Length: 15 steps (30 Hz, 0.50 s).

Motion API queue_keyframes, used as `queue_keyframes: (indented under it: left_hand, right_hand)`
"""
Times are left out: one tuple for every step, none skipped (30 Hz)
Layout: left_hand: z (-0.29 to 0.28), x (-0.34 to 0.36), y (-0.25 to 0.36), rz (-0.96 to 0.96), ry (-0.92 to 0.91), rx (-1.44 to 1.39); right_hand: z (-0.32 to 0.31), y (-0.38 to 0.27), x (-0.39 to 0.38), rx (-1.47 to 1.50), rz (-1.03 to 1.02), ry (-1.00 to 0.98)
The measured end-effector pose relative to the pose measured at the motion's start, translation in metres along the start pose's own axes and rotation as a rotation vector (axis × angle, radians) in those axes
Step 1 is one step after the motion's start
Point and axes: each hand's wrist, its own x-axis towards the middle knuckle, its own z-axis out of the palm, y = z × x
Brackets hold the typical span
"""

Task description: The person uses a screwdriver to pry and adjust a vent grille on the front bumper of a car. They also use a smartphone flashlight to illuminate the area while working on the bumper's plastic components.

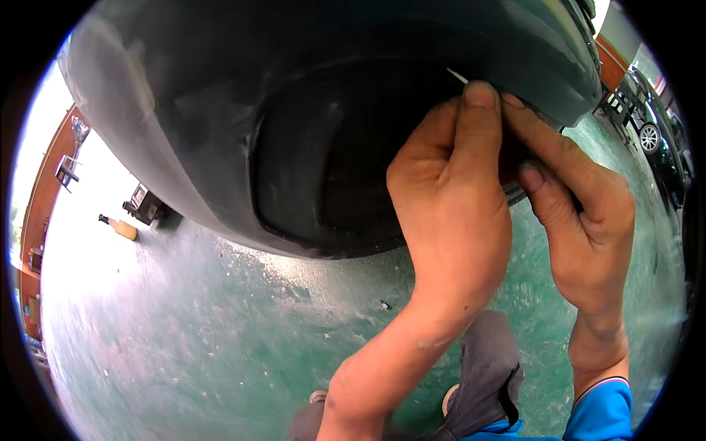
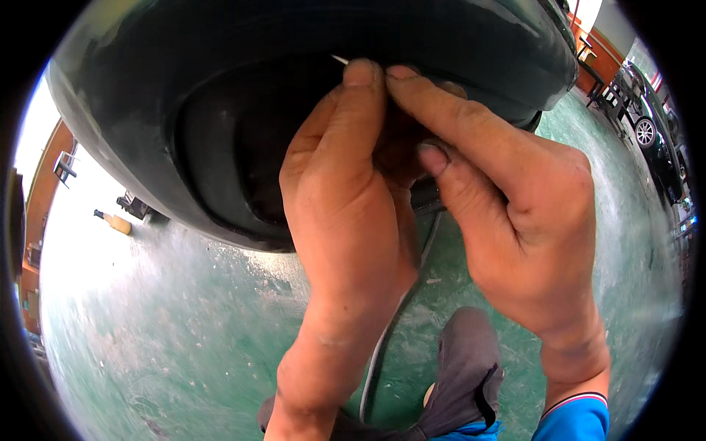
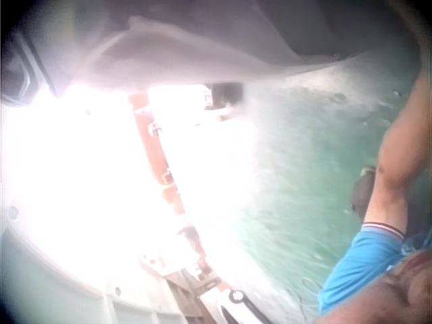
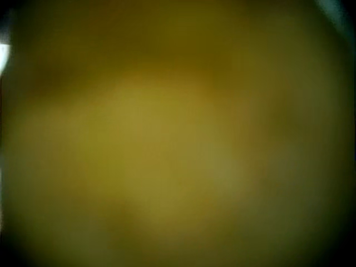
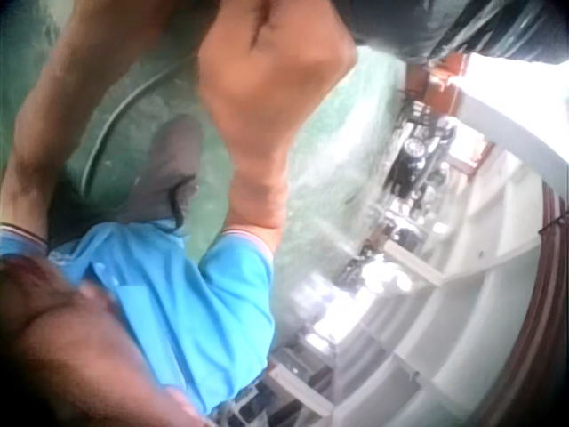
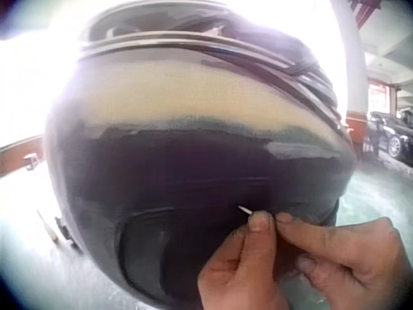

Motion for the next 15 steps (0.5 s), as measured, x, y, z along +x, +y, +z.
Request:
queue_keyframes:
  left_hand:
    - [-0.001,0.000,0.002,0.004,-0.003,-0.004]
    - [-0.003,0.000,0.003,0.011,0.000,0.003]
    - [-0.004,-0.001,0.004,0.016,0.005,0.012]
    - [-0.003,-0.001,0.004,0.018,0.005,0.011]
    - [-0.001,-0.002,0.005,0.018,0.008,0.011]
    - [0.000,-0.002,0.004,0.028,0.010,0.010]
    - [0.001,-0.001,0.004,0.041,0.012,0.014]
    - [0.001,0.000,0.003,0.063,0.012,0.017]
    - [-0.001,0.001,0.002,0.082,0.008,0.025]
    - [-0.001,0.001,0.000,0.092,0.003,0.030]
    - [-0.002,0.002,-0.001,0.100,-0.006,0.041]
    - [-0.003,0.002,-0.002,0.108,-0.014,0.052]
    - [-0.005,0.003,-0.002,0.109,-0.022,0.049]
    - [-0.007,0.005,-0.002,0.111,-0.029,0.047]
    - [-0.009,0.005,-0.002,0.104,-0.038,0.047]
  right_hand:
    - [0.003,-0.001,-0.001,0.017,0.015,0.013]
    - [0.005,-0.006,-0.004,0.078,0.087,0.008]
    - [0.007,-0.008,-0.006,0.142,0.148,0.006]
    - [0.006,-0.011,-0.007,0.194,0.210,0.008]
    - [0.004,-0.013,-0.007,0.250,0.260,0.012]
    - [0.004,-0.013,-0.007,0.295,0.287,0.011]
    - [0.004,-0.013,-0.008,0.344,0.313,0.011]
    - [0.004,-0.010,-0.008,0.382,0.316,0.005]
    - [0.006,-0.010,-0.007,0.364,0.305,0.009]
    - [0.006,-0.010,-0.009,0.339,0.301,0.017]
    - [0.008,-0.013,-0.010,0.259,0.281,0.035]
    - [0.011,-0.013,-0.010,0.190,0.233,0.055]
    - [0.013,-0.011,-0.010,0.126,0.185,0.078]
    - [0.019,-0.006,-0.009,0.074,0.108,0.104]
    - [0.024,-0.001,-0.010,0.029,0.049,0.110]
